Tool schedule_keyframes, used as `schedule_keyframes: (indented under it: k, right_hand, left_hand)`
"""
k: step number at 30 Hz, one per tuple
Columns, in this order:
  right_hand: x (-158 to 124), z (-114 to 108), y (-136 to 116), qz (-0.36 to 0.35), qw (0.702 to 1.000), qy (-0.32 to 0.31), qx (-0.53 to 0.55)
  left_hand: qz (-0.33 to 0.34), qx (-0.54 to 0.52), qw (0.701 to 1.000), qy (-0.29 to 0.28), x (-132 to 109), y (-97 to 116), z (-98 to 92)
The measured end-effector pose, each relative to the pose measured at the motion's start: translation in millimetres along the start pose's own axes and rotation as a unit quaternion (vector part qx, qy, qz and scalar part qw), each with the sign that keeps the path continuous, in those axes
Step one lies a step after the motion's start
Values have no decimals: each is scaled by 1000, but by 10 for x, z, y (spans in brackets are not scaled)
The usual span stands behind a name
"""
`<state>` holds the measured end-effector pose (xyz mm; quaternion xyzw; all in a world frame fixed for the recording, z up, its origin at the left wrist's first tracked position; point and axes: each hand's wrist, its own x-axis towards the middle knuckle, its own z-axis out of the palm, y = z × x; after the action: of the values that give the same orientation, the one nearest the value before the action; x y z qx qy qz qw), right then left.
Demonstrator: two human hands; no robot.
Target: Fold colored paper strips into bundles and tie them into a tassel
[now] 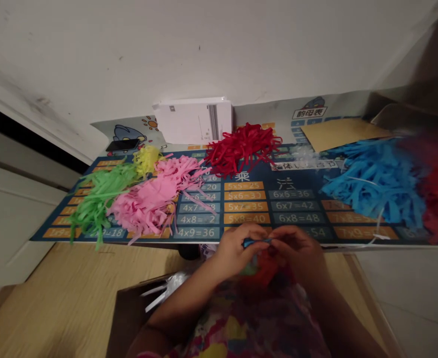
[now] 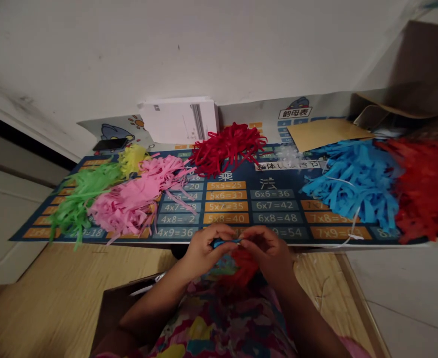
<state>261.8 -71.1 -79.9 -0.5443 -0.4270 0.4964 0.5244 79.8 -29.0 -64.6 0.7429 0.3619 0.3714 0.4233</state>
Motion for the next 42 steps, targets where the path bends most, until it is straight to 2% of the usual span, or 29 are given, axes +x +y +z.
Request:
schedule_keyframes:
  k: [3, 5, 9, 13, 16, 19, 21, 24, 27, 33, 38, 42]
  right_hand:
    - [25, -32, 53, 36, 999, -30, 23]
    - [47, -51, 91, 34, 998, -40, 32]
    - [74, -68, 75, -65, 998, -21, -18]
    - [57, -63, 7, -136, 988, -9, -74]
    - [39, -55, 5, -154, 984, 15, -90]
    - [16, -44, 34, -133, 988, 15, -74]
    - [-5, -36, 49, -124, 990, 28, -67]
    - [-42, -32, 56, -153, 981, 56, -101]
    - [-68, -37, 52, -183, 970, 67, -142]
    - [-74, -70, 30, -214, 958, 66, -180]
    - [-30, -113, 2, -206, 955, 74, -198]
    - [11, -83, -17, -207, 954, 74, -202]
  left_hand:
    - [-8, -19, 999, -28, 28, -14, -35]
    - [5, -17, 999, -29, 50, -25, -37]
    - [48, 16, 998, -29, 82, -51, -22]
    - [53, 31, 998, -12, 89, -38, -50]
    - [35, 23, 999, 8, 84, -1, -78]
    - [25, 29, 999, 17, 72, 26, -73]
    - [57, 51, 996, 42, 61, 32, -54]
    - [169, 94, 978, 77, 51, 31, -28]
    - [231, 117, 963, 71, 58, 29, -17]
    - [229, 136, 960, 79, 99, 20, 18]
    - [206, 140, 966, 70, 133, 3, 32]
    - [225, 127, 963, 71, 194, -39, 38]
